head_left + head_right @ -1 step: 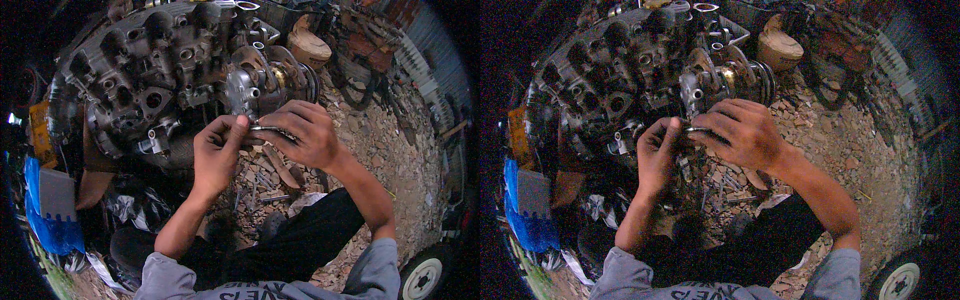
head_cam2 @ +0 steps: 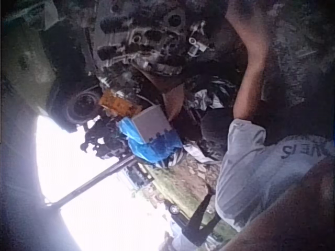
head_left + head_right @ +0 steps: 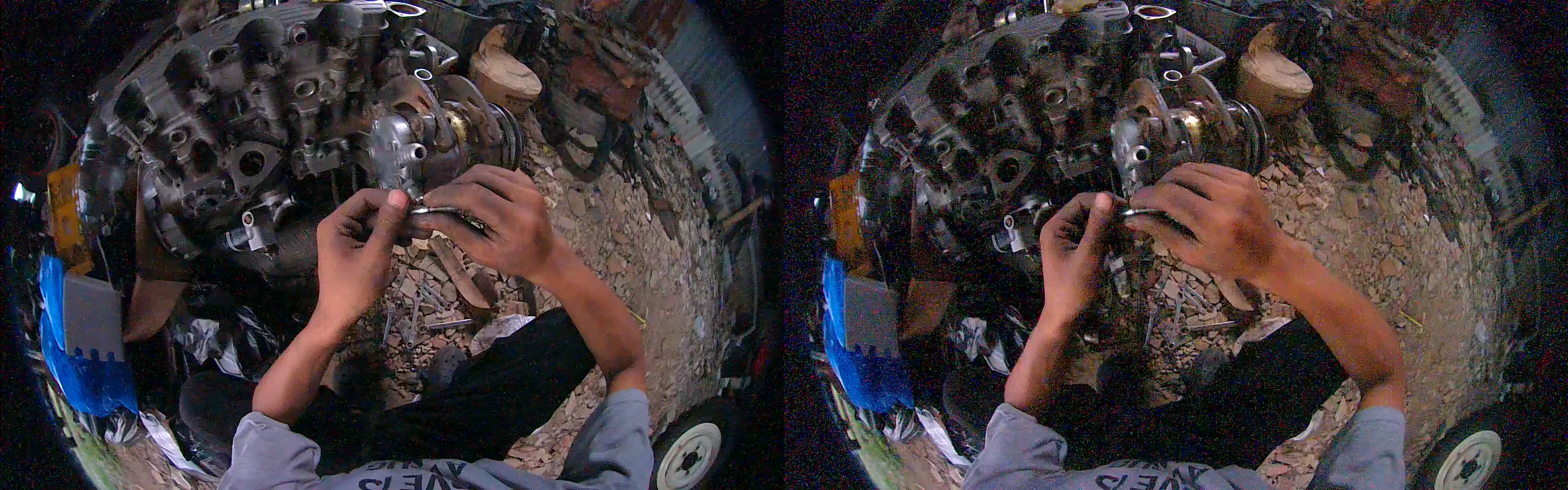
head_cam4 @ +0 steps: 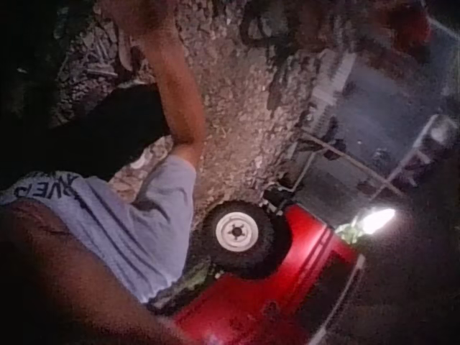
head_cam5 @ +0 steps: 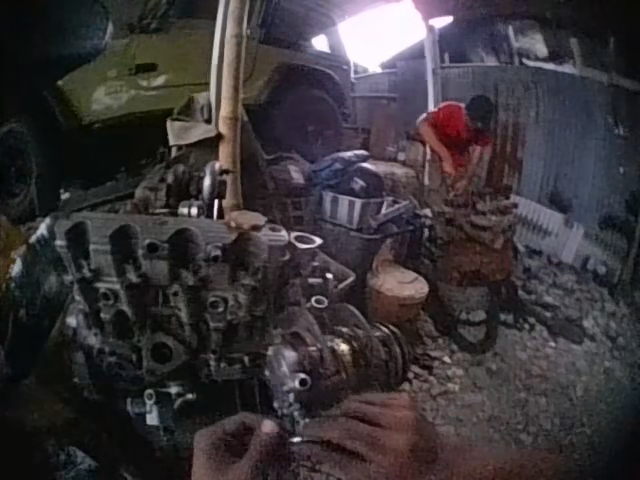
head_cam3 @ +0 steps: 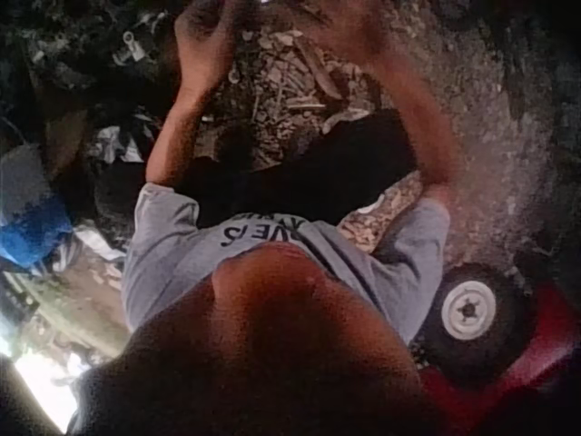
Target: The person sits on the ground and assembles a car engine by attaching a water pump and a gasket to the engine block. They use a wrench to tighten bolts and secure the components in place.
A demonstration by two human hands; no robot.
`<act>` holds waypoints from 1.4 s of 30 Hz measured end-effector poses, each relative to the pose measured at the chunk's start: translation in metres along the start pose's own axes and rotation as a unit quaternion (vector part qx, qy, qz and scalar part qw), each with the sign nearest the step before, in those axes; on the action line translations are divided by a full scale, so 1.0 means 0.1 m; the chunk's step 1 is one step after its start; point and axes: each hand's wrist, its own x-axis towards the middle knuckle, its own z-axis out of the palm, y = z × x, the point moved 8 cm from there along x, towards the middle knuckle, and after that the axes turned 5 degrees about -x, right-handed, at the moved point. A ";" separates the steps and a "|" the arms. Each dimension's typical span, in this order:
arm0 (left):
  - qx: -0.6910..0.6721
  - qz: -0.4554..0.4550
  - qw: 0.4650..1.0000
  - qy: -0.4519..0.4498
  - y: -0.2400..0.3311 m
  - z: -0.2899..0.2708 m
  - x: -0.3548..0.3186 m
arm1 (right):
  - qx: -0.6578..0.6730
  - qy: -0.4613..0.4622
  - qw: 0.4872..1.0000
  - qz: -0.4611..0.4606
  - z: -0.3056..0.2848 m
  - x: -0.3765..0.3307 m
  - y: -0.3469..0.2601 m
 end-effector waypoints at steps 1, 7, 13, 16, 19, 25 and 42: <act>0.030 0.013 0.999 -0.002 0.04 -0.01 -0.02 | 0.008 0.000 1.000 0.005 0.00 0.02 -0.02; 0.119 0.161 0.979 -0.023 0.30 0.03 -0.07 | 0.119 0.018 0.989 0.090 0.01 0.05 0.01; 0.172 0.233 0.957 -0.034 0.37 0.02 -0.17 | 0.159 -0.019 0.931 0.327 0.10 -0.02 0.22; 0.147 0.217 0.965 -0.015 0.39 -0.04 -0.14 | 0.174 0.027 0.918 0.356 0.04 -0.05 0.31; 0.094 0.180 0.979 -0.002 0.34 -0.11 -0.11 | 0.185 0.058 0.923 0.333 -0.03 -0.03 0.31; 0.033 0.088 0.996 0.006 0.29 -0.19 -0.08 | 0.123 0.034 0.982 0.141 -0.01 0.17 0.03; 0.192 0.330 0.924 -0.011 0.39 -0.06 -0.16 | 0.223 0.065 0.898 0.373 0.19 -0.05 0.32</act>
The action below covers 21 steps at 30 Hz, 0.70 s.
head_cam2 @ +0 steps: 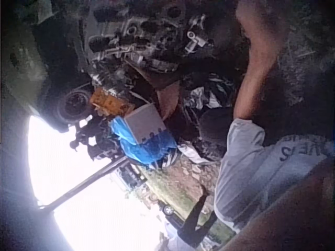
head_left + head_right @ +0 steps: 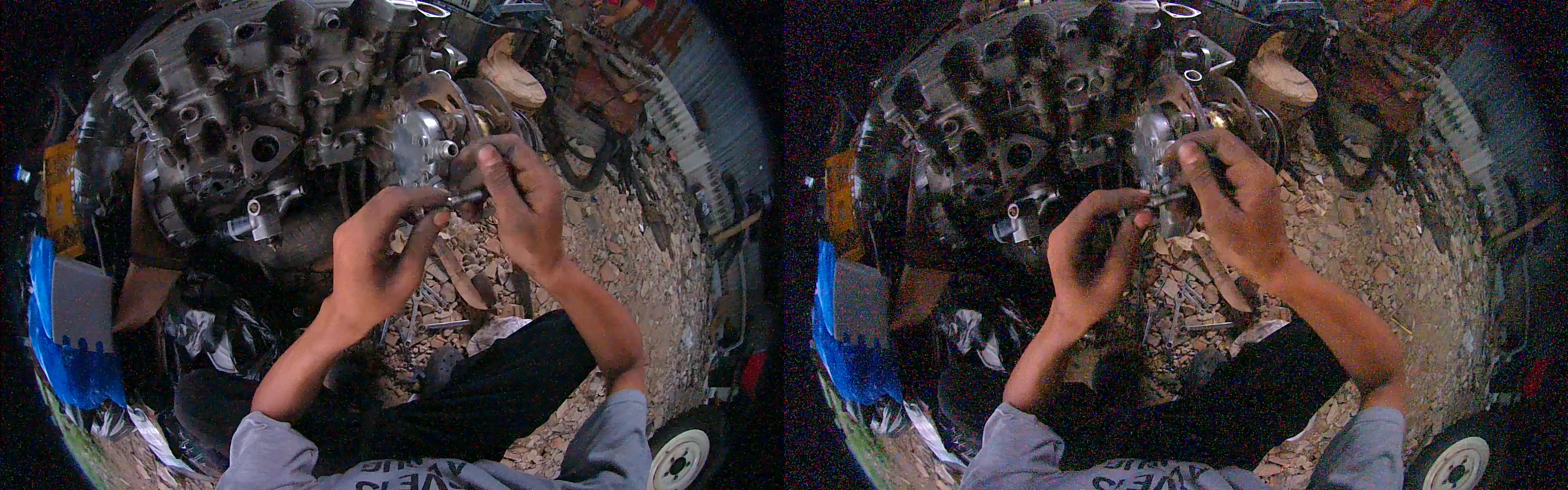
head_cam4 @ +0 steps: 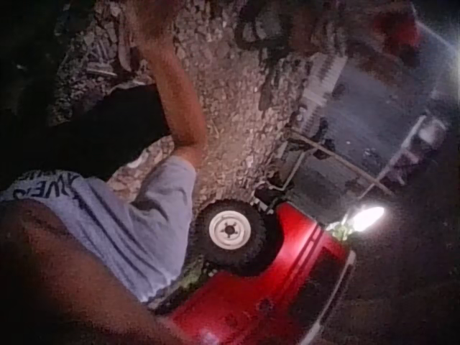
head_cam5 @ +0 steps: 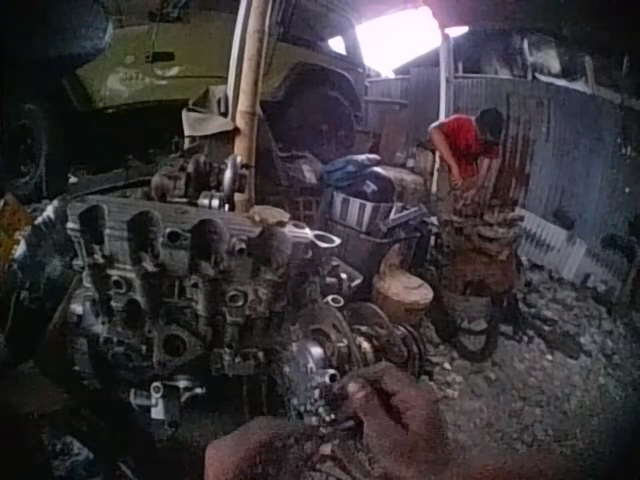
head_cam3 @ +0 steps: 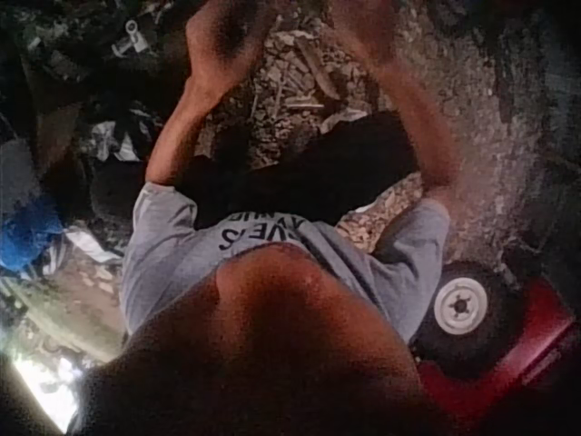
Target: The person sits on the ground and assembles a car engine by attaching a water pump and a gasket to the engine block. They use a wrench to tighten bolts and secure the components in place.
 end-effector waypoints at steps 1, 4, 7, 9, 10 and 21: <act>-0.006 -0.017 1.000 0.013 -0.04 -0.02 0.00 | -0.022 -0.027 0.999 -0.039 0.04 0.00 -0.08; -0.021 -0.038 0.999 0.020 -0.14 -0.02 -0.02 | -0.075 -0.110 0.988 -0.084 0.13 -0.04 -0.18; -0.042 -0.085 0.995 -0.028 -0.28 0.06 -0.02 | -0.136 -0.189 0.972 0.005 0.21 -0.03 0.05; -0.050 -0.124 0.990 -0.048 -0.42 0.11 -0.06 | -0.170 -0.169 0.969 0.066 0.18 -0.02 0.21; -0.053 -0.145 0.988 -0.029 -0.48 0.09 -0.06 | -0.190 -0.156 0.964 0.096 0.14 -0.01 0.30; -0.018 -0.197 0.977 0.075 -0.98 -0.14 0.08 | -0.130 -0.005 0.986 0.107 -0.27 0.10 0.39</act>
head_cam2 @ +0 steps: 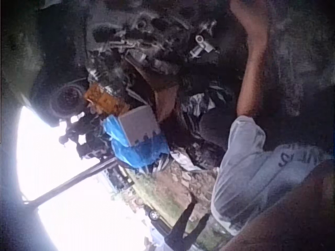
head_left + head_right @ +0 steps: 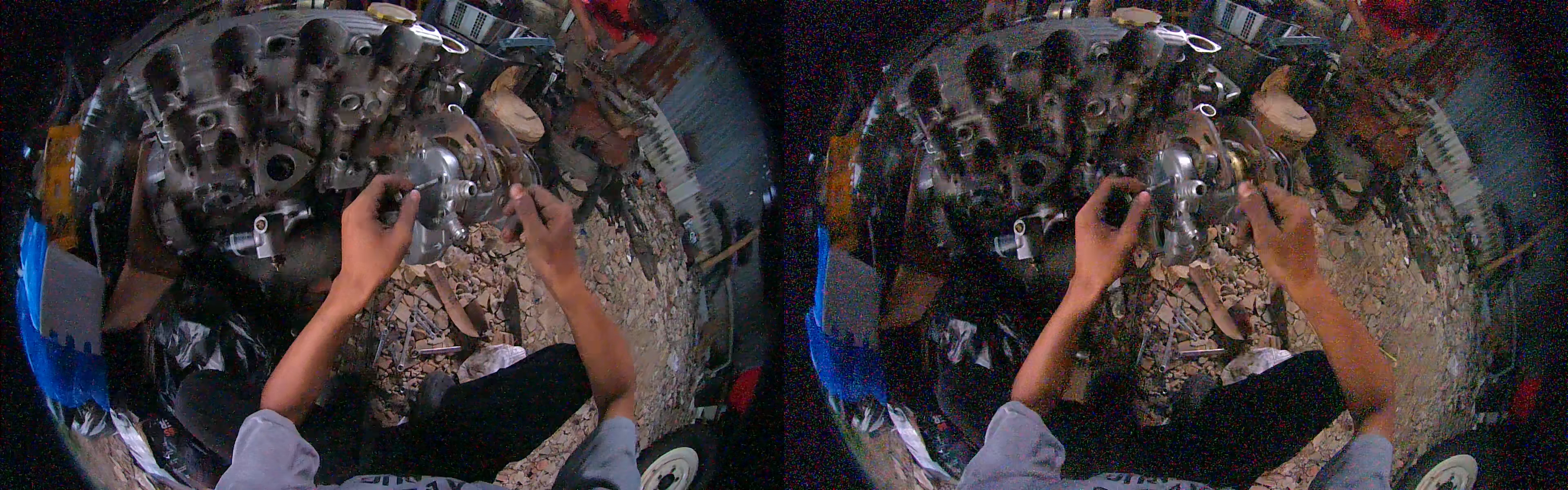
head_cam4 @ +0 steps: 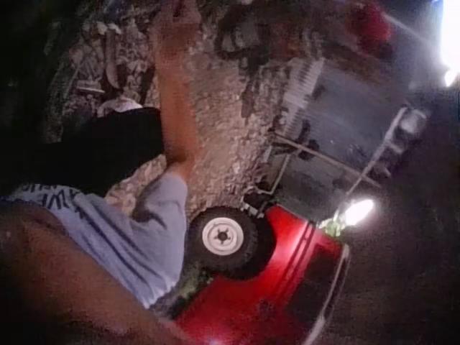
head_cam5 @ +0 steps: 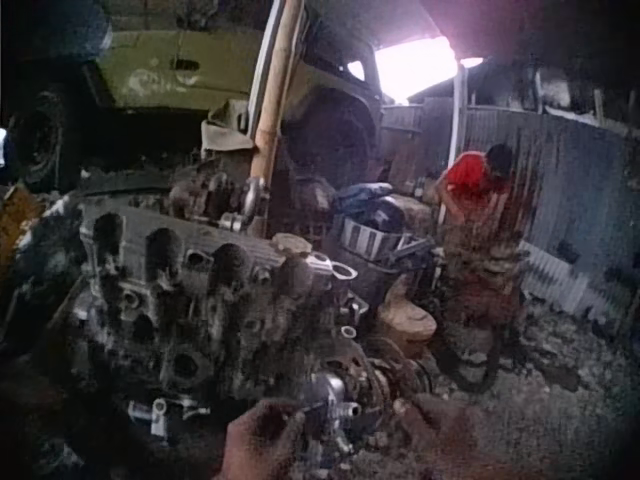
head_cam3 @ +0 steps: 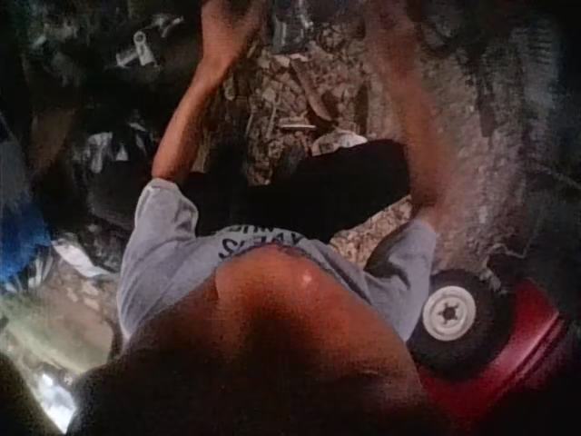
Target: The person sits on the ground and assembles a car engine by attaching a water pump and a gasket to the engine block. They use a wrench to tighten bolts and secure the components in place.
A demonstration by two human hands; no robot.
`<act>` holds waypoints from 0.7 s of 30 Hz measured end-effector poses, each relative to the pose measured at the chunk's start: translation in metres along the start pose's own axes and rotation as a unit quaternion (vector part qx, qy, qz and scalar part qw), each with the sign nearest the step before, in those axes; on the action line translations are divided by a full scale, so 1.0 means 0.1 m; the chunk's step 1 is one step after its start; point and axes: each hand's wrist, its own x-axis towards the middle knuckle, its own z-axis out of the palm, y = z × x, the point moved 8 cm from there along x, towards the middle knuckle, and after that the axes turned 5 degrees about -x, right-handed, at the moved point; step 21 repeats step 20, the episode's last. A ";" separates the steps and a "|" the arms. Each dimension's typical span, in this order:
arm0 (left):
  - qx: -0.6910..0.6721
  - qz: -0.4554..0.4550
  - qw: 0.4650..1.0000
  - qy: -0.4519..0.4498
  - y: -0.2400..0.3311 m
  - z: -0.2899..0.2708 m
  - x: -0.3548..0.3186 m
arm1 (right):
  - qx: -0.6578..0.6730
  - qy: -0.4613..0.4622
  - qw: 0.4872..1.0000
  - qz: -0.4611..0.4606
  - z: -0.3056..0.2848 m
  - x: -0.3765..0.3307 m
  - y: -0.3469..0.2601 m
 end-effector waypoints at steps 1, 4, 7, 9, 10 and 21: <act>0.009 0.007 1.000 -0.004 0.01 0.02 0.02 | -0.013 0.003 1.000 -0.014 0.00 0.00 0.02; 0.032 0.038 0.999 -0.011 0.04 0.05 0.06 | -0.055 0.025 0.996 -0.070 -0.02 0.03 0.06; 0.070 0.092 0.993 -0.012 0.10 0.06 0.10 | -0.049 0.037 0.995 -0.080 -0.04 0.04 0.07; 0.118 0.131 0.984 -0.018 0.18 0.08 0.12 | -0.089 0.040 0.992 -0.082 -0.09 0.05 0.11; 0.132 0.155 0.979 -0.024 0.23 0.10 0.14 | -0.109 0.043 0.990 -0.083 -0.12 0.06 0.12; 0.126 0.178 0.975 0.033 0.15 0.45 -0.15 | -0.054 0.011 0.992 -0.118 -0.08 0.07 0.24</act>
